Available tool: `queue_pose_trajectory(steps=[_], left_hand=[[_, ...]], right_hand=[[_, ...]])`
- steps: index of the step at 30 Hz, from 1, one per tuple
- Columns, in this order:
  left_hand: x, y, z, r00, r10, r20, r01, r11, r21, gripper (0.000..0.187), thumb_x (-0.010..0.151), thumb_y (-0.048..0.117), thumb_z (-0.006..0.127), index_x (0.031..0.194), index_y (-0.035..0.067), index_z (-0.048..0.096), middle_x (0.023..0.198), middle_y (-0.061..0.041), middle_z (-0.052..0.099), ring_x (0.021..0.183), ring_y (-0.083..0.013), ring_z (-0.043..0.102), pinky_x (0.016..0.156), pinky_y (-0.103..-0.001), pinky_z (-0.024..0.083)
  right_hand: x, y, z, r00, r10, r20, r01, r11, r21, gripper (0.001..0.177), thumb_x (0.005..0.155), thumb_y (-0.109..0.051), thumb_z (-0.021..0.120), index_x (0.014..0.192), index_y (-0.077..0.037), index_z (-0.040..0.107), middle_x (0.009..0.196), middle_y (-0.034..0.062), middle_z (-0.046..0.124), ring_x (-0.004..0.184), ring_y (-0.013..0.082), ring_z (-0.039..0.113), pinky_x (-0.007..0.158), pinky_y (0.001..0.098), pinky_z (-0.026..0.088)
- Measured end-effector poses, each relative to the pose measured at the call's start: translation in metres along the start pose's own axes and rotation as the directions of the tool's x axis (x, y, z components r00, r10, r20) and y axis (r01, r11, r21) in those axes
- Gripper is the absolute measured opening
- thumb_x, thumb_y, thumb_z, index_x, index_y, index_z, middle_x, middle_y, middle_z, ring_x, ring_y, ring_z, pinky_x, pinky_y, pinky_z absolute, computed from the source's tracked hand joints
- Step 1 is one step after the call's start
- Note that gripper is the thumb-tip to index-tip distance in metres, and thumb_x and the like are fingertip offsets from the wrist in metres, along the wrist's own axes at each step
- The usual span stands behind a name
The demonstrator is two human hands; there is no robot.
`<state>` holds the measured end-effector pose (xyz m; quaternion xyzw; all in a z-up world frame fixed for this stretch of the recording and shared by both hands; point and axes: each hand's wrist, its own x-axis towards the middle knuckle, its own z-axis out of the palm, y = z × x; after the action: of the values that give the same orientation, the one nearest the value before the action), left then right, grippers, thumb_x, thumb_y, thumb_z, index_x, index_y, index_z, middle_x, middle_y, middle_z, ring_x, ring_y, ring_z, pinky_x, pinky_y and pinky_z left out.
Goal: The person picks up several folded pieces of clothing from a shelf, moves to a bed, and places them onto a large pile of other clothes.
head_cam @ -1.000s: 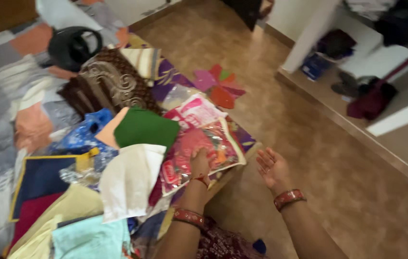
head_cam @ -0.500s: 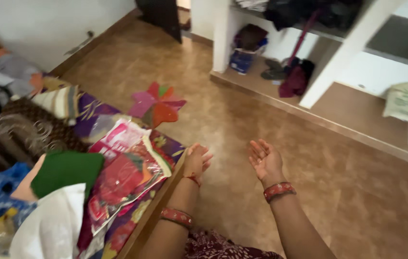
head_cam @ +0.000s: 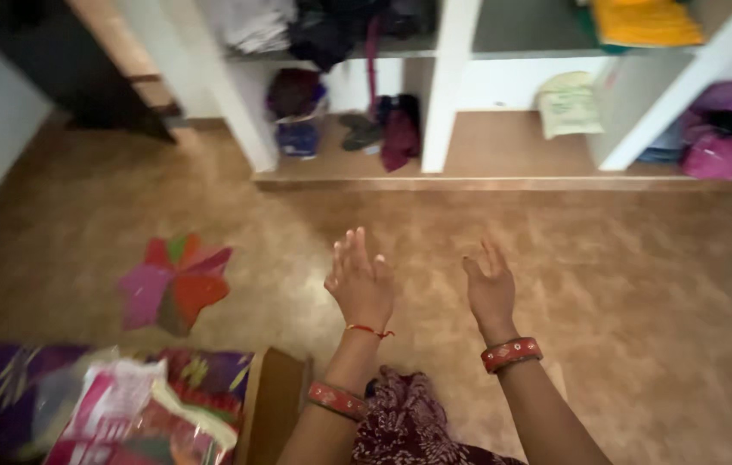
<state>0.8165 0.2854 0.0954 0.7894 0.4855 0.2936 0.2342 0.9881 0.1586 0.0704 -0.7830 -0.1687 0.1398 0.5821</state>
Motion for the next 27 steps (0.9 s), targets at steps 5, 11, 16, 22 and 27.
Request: queue_pose_trajectory(steps=[5, 11, 16, 22, 27], left_hand=[[0.056, 0.057, 0.029, 0.976, 0.180, 0.120, -0.191, 0.978, 0.090, 0.071, 0.095, 0.034, 0.059, 0.160, 0.017, 0.035, 0.166, -0.009, 0.033, 0.153, -0.0331, 0.024, 0.116, -0.062, 0.023], [0.100, 0.106, 0.067, 0.900, 0.258, 0.351, -0.275, 0.962, -0.002, 0.086, 0.083, 0.041, 0.070, 0.157, 0.020, 0.031, 0.165, -0.009, 0.029, 0.153, -0.0354, 0.020, 0.115, -0.062, 0.019], [0.107, 0.137, 0.122, 0.842, 0.357, 0.405, -0.370, 0.928, -0.048, 0.089, 0.081, 0.040, 0.073, 0.158, 0.019, 0.032, 0.165, -0.009, 0.029, 0.153, -0.0362, 0.020, 0.117, -0.065, 0.016], [0.107, 0.205, 0.202, 0.698, 0.398, 0.596, -0.442, 0.894, -0.080, 0.092, 0.081, 0.042, 0.073, 0.158, 0.019, 0.028, 0.166, -0.006, 0.023, 0.153, -0.0356, 0.016, 0.116, -0.067, 0.015], [0.115, 0.267, 0.266, 0.623, 0.486, 0.613, -0.545, 0.832, -0.106, 0.091, 0.083, 0.043, 0.073, 0.157, 0.017, 0.028, 0.166, -0.009, 0.023, 0.151, -0.0382, 0.017, 0.112, -0.067, 0.018]], right_hand=[[0.037, -0.025, -0.023, 0.954, -0.298, 0.017, 0.272, 0.843, -0.464, 0.074, 0.089, -0.038, 0.070, 0.152, -0.009, 0.046, 0.162, 0.0228, 0.035, 0.152, 0.0439, 0.027, 0.120, 0.0495, 0.028], [0.075, -0.036, -0.048, 0.978, -0.175, -0.116, 0.073, 0.803, -0.592, 0.080, 0.086, -0.045, 0.071, 0.154, -0.013, 0.044, 0.164, 0.0252, 0.025, 0.152, 0.0452, 0.020, 0.119, 0.0513, 0.027], [0.087, -0.013, -0.075, 0.962, -0.109, -0.250, -0.073, 0.782, -0.619, 0.080, 0.085, -0.045, 0.072, 0.153, -0.014, 0.044, 0.165, 0.0227, 0.026, 0.153, 0.0438, 0.020, 0.119, 0.0525, 0.025], [0.138, 0.020, -0.134, 0.910, -0.090, -0.404, -0.186, 0.783, -0.593, 0.079, 0.084, -0.045, 0.073, 0.152, -0.013, 0.047, 0.165, 0.0229, 0.027, 0.152, 0.0452, 0.021, 0.118, 0.0546, 0.026], [0.215, 0.040, -0.191, 0.877, -0.109, -0.468, -0.195, 0.808, -0.555, 0.076, 0.083, -0.045, 0.075, 0.148, -0.012, 0.051, 0.164, 0.0237, 0.029, 0.149, 0.0462, 0.027, 0.115, 0.0540, 0.033]])
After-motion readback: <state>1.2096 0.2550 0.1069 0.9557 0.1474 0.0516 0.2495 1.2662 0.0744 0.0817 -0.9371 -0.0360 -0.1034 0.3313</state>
